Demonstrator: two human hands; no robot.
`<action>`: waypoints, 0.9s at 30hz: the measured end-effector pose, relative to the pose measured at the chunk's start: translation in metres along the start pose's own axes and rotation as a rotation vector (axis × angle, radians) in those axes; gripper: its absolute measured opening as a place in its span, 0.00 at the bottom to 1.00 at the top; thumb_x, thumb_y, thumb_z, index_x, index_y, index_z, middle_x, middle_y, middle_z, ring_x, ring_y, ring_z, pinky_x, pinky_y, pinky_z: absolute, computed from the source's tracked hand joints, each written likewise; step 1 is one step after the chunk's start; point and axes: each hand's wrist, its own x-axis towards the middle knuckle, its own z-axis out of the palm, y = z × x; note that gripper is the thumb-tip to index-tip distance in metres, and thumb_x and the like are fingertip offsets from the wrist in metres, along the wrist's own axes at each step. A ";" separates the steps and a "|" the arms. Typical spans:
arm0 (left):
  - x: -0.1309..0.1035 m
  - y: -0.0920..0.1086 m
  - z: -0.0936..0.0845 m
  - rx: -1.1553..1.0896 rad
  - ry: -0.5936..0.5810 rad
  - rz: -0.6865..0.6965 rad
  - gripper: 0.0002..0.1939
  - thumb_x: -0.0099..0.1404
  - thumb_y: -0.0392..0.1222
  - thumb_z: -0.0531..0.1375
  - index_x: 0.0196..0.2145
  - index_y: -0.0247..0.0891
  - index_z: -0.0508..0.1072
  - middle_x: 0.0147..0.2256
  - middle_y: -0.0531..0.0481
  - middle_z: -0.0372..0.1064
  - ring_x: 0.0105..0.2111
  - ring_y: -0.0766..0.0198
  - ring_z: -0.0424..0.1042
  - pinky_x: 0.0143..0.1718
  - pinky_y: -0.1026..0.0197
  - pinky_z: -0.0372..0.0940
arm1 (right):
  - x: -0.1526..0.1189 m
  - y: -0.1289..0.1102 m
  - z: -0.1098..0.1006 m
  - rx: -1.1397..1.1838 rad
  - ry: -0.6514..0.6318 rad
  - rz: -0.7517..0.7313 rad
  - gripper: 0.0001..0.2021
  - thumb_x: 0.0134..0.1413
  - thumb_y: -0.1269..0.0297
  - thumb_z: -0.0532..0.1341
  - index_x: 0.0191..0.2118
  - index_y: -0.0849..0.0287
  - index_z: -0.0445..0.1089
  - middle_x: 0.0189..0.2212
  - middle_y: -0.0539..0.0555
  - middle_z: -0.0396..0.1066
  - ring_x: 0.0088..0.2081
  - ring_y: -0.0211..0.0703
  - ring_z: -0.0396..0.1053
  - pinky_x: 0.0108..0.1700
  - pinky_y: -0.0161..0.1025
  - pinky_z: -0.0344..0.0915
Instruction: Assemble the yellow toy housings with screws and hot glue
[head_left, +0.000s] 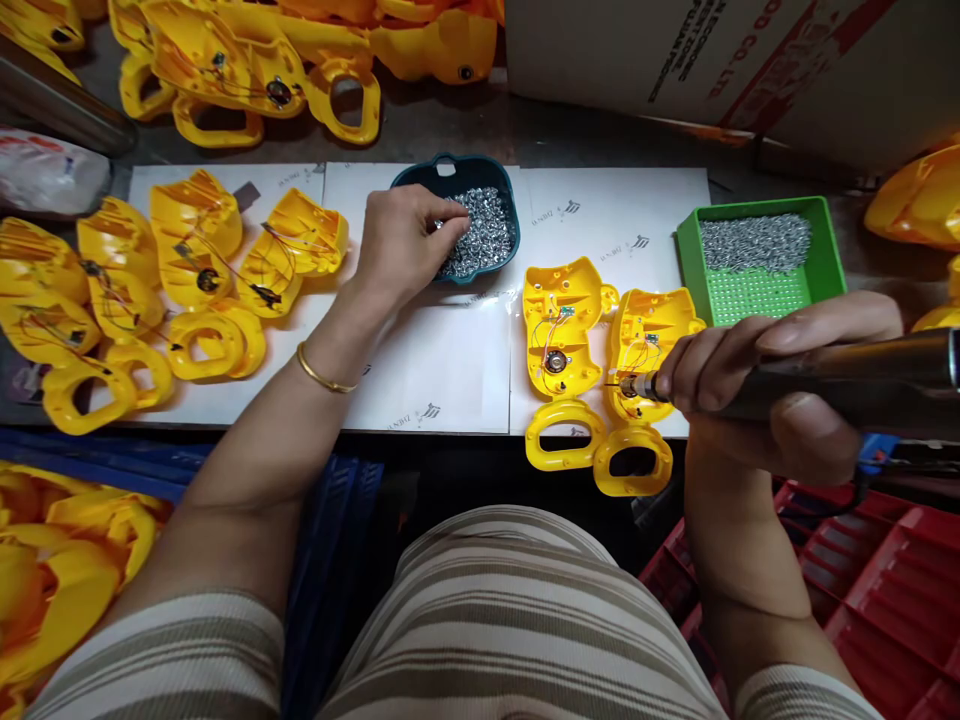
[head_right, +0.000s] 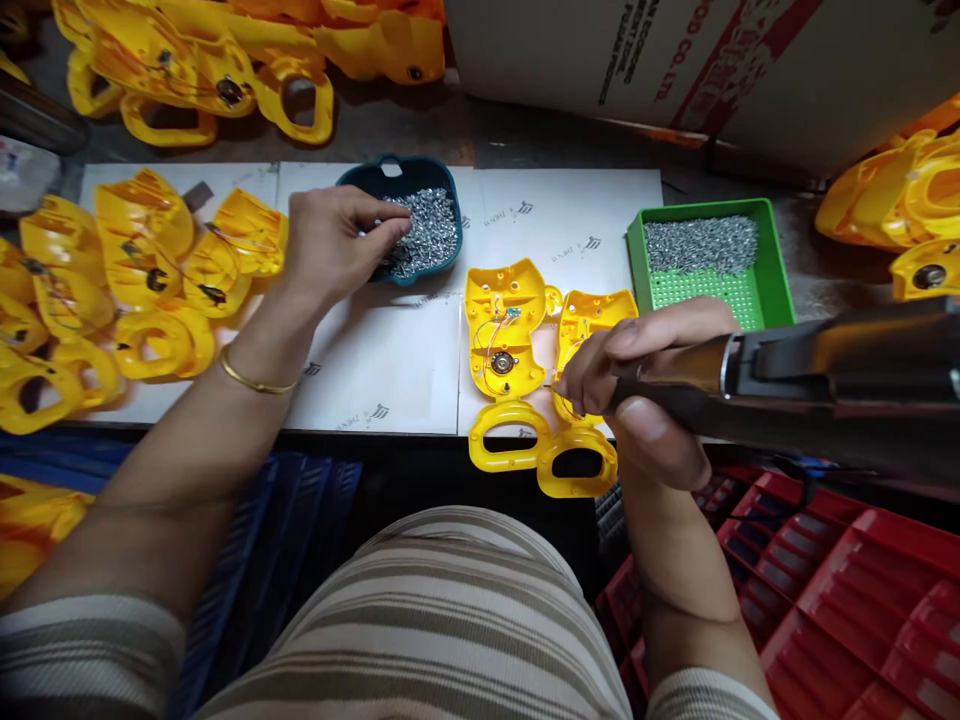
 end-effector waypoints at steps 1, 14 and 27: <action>-0.010 0.010 -0.002 -0.033 0.018 0.053 0.06 0.62 0.44 0.66 0.34 0.41 0.80 0.30 0.57 0.78 0.30 0.67 0.71 0.37 0.58 0.67 | 0.000 0.000 0.001 0.001 -0.002 0.000 0.12 0.51 0.63 0.65 0.43 0.55 0.73 0.16 0.44 0.62 0.15 0.35 0.61 0.15 0.33 0.62; -0.126 0.094 0.023 -0.323 -0.081 0.371 0.07 0.66 0.40 0.63 0.35 0.34 0.78 0.30 0.49 0.79 0.28 0.69 0.77 0.30 0.69 0.71 | 0.004 -0.020 0.023 -0.017 -0.062 0.154 0.08 0.56 0.57 0.64 0.42 0.48 0.70 0.18 0.44 0.63 0.19 0.37 0.65 0.22 0.38 0.68; -0.132 0.098 0.029 -0.355 -0.103 0.310 0.09 0.66 0.41 0.63 0.37 0.32 0.78 0.30 0.47 0.78 0.27 0.68 0.76 0.29 0.68 0.69 | 0.003 -0.009 0.014 0.066 -0.147 0.157 0.11 0.58 0.59 0.64 0.47 0.49 0.71 0.20 0.44 0.66 0.19 0.35 0.67 0.22 0.36 0.67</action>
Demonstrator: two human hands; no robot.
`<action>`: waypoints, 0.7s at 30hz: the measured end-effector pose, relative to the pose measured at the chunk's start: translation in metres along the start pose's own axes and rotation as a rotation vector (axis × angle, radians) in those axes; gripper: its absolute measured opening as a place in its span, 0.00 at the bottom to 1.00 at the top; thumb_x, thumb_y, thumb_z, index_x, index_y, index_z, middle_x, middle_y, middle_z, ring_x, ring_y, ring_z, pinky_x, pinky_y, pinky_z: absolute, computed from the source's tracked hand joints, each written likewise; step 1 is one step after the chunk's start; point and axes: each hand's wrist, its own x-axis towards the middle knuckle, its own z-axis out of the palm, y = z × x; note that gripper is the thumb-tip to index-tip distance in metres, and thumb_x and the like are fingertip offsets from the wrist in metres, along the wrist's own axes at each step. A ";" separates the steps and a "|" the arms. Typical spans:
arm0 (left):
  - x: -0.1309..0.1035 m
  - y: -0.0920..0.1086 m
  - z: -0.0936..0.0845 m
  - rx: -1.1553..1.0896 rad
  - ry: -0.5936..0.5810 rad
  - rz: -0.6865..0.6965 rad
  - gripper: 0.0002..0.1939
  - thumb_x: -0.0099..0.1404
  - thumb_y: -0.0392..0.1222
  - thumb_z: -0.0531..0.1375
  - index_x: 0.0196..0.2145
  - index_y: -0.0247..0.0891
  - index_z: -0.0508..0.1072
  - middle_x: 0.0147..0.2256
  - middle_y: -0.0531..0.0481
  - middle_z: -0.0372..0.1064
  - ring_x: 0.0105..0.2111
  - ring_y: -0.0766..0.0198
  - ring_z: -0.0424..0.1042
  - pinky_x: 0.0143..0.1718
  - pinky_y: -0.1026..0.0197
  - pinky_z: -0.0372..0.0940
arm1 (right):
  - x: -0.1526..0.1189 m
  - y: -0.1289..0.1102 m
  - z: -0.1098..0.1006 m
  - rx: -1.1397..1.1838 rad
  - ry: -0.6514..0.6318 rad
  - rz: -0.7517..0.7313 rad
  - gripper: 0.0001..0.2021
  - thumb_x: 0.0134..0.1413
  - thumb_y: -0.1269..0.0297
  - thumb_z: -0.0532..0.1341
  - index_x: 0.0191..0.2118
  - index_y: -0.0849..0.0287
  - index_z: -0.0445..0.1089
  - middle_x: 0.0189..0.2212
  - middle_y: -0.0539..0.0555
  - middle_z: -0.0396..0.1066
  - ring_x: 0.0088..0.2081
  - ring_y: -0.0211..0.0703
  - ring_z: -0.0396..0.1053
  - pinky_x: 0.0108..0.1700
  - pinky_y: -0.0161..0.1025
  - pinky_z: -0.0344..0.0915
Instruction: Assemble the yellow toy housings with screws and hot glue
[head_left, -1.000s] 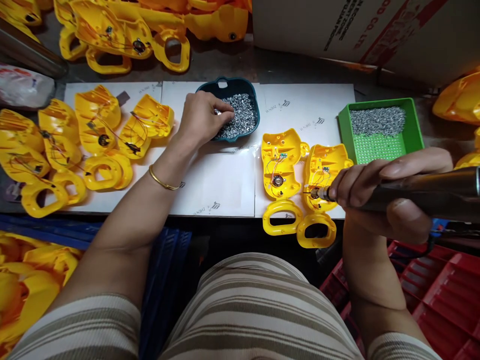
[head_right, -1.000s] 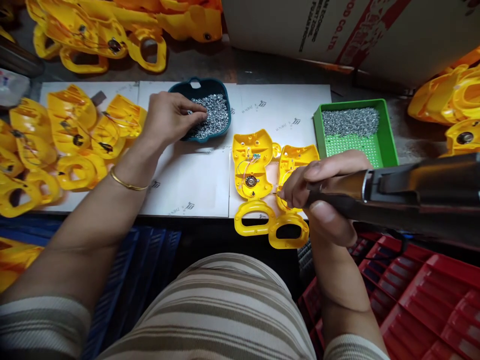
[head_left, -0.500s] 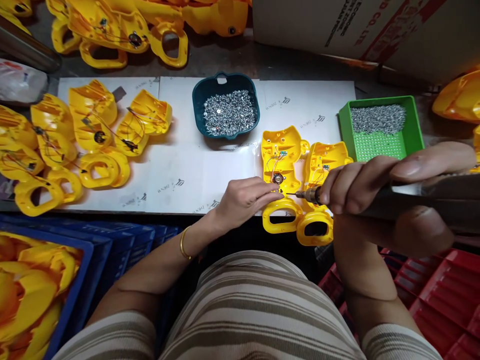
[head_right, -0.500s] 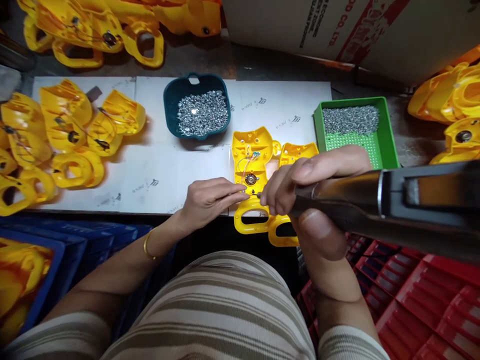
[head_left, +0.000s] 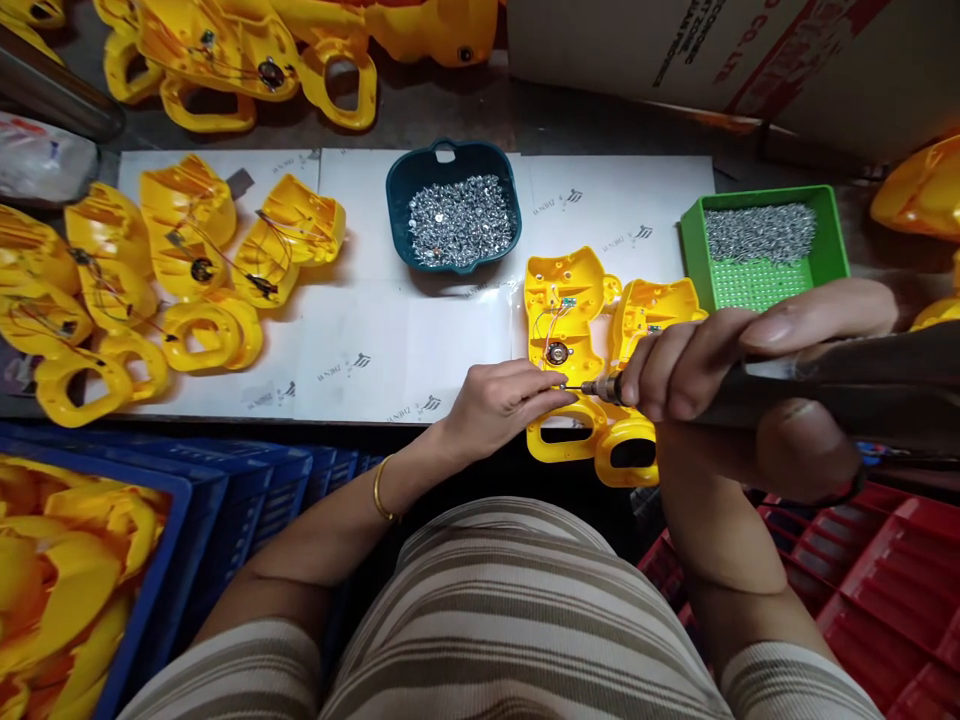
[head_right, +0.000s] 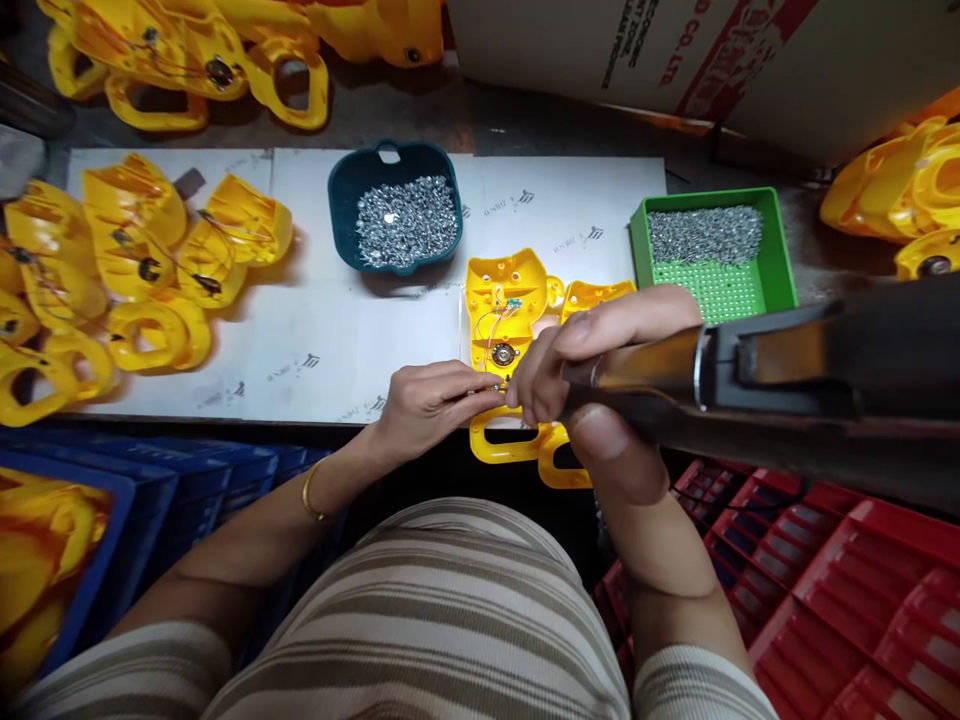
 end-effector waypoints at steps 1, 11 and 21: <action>-0.002 -0.001 0.001 0.001 -0.017 -0.020 0.11 0.65 0.43 0.63 0.40 0.31 0.77 0.30 0.47 0.78 0.28 0.68 0.76 0.29 0.68 0.69 | 0.000 0.001 -0.001 0.003 -0.007 -0.003 0.11 0.58 0.60 0.64 0.47 0.49 0.71 0.20 0.44 0.66 0.19 0.35 0.67 0.22 0.36 0.67; -0.004 0.000 0.002 0.014 -0.109 -0.042 0.10 0.71 0.39 0.57 0.37 0.34 0.78 0.34 0.47 0.79 0.32 0.67 0.78 0.34 0.68 0.70 | -0.002 0.000 0.008 -0.056 0.048 0.030 0.11 0.56 0.54 0.63 0.45 0.44 0.71 0.17 0.42 0.64 0.17 0.35 0.65 0.22 0.37 0.66; -0.002 0.005 0.001 0.056 -0.212 -0.068 0.15 0.73 0.42 0.53 0.35 0.35 0.77 0.31 0.47 0.78 0.29 0.66 0.75 0.31 0.66 0.67 | -0.005 0.007 0.010 -0.111 0.091 0.054 0.11 0.55 0.50 0.64 0.40 0.44 0.67 0.14 0.41 0.58 0.15 0.37 0.61 0.21 0.39 0.64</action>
